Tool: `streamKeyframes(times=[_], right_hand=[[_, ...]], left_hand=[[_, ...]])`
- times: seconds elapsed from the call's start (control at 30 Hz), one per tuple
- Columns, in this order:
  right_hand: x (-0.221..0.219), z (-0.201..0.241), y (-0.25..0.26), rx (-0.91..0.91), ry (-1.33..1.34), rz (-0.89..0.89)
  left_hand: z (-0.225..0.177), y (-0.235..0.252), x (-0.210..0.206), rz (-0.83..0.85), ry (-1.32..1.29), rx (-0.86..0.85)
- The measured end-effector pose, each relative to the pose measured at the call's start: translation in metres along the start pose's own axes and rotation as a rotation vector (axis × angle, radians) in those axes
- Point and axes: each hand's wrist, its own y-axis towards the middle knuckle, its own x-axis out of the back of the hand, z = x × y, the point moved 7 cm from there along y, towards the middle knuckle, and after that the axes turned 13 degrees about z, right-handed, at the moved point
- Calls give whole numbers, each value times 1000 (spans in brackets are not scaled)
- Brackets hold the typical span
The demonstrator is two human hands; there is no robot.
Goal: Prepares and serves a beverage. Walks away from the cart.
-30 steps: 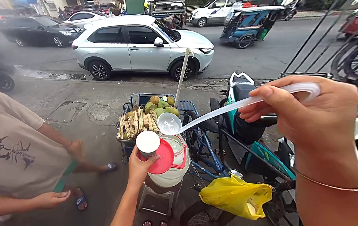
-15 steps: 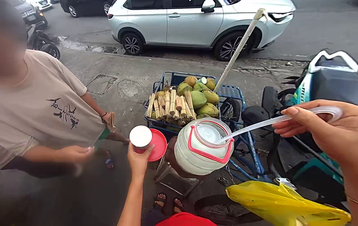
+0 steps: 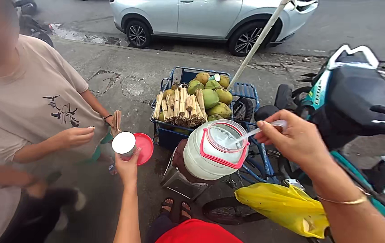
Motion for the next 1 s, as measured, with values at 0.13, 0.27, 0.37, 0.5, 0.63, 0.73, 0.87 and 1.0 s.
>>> streamKeyframes(times=[0.13, 0.27, 0.37, 0.5, 0.63, 0.73, 0.87, 1.0], right_hand=[[-25, -9, 23, -71, -51, 98], [-48, -16, 41, -125, -273, 219], [-70, -15, 49, -78, -468, 288], [-88, 28, 42, 116, -340, 115], [-168, 72, 54, 120, 458, 267], [-259, 70, 82, -153, 1048, 408], [-337, 62, 111, -472, 1419, 434], [-356, 80, 128, -450, 1568, 427]], left_hand=[[5, 3, 1, 11, 19, 2], [10, 2, 0, 15, 15, 13], [16, 2, 1, 10, -7, 3], [25, 2, 3, 3, -32, 23], [32, 0, 8, -12, -63, 28], [33, -6, 15, -25, -42, 41], [29, -17, 28, -47, -28, 73], [29, -26, 42, -65, -39, 88]])
